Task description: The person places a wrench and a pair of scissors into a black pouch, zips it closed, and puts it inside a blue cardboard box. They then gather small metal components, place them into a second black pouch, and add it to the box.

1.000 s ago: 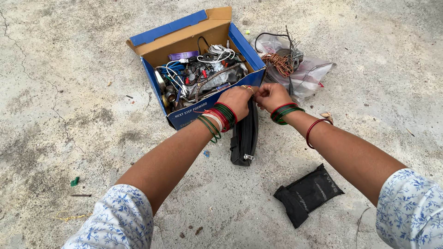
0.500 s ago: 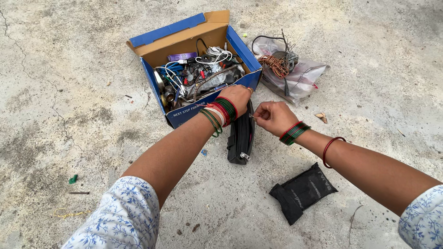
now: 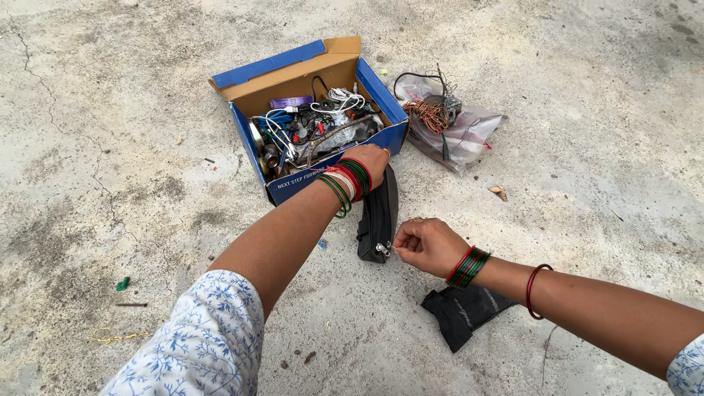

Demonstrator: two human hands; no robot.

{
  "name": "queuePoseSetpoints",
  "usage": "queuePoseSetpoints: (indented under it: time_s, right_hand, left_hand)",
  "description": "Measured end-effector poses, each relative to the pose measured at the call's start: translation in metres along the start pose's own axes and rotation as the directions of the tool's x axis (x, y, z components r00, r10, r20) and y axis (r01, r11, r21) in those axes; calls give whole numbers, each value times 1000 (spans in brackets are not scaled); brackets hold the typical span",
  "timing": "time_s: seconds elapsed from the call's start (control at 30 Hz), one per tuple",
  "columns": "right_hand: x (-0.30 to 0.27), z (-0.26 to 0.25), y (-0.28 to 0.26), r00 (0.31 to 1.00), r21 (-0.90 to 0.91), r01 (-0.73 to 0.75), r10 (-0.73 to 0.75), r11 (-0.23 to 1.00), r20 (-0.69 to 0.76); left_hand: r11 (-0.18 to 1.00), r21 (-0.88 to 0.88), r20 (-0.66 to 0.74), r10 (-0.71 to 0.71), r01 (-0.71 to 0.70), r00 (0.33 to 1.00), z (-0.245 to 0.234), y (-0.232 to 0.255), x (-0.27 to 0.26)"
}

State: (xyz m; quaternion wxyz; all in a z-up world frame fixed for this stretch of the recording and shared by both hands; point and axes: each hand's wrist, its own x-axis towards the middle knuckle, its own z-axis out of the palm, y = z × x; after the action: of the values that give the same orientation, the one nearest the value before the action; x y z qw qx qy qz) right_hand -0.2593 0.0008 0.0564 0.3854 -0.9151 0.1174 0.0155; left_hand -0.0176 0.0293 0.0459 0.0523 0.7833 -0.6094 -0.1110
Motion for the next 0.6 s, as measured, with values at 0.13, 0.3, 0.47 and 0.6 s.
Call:
queuePoseSetpoints:
  time_s: [0.13, 0.3, 0.47, 0.6]
  right_hand:
    - [9, -3, -4, 998, -56, 28, -25, 998, 56]
    - [16, -12, -10, 989, -198, 77, -51, 977, 137]
    - [19, -17, -7, 950, -104, 119, -83, 987, 301]
    - [46, -35, 0, 996, -109, 51, -42, 993, 85]
  left_hand:
    - [997, -68, 29, -35, 37, 999, -2, 0, -4]
    - [963, -268, -120, -65, 31, 991, -2, -15, -6]
    - [937, -335, -149, -160, 103, 976, -2, -33, -16]
    - [931, -363, -189, -116, 40, 975, 15, -33, -11]
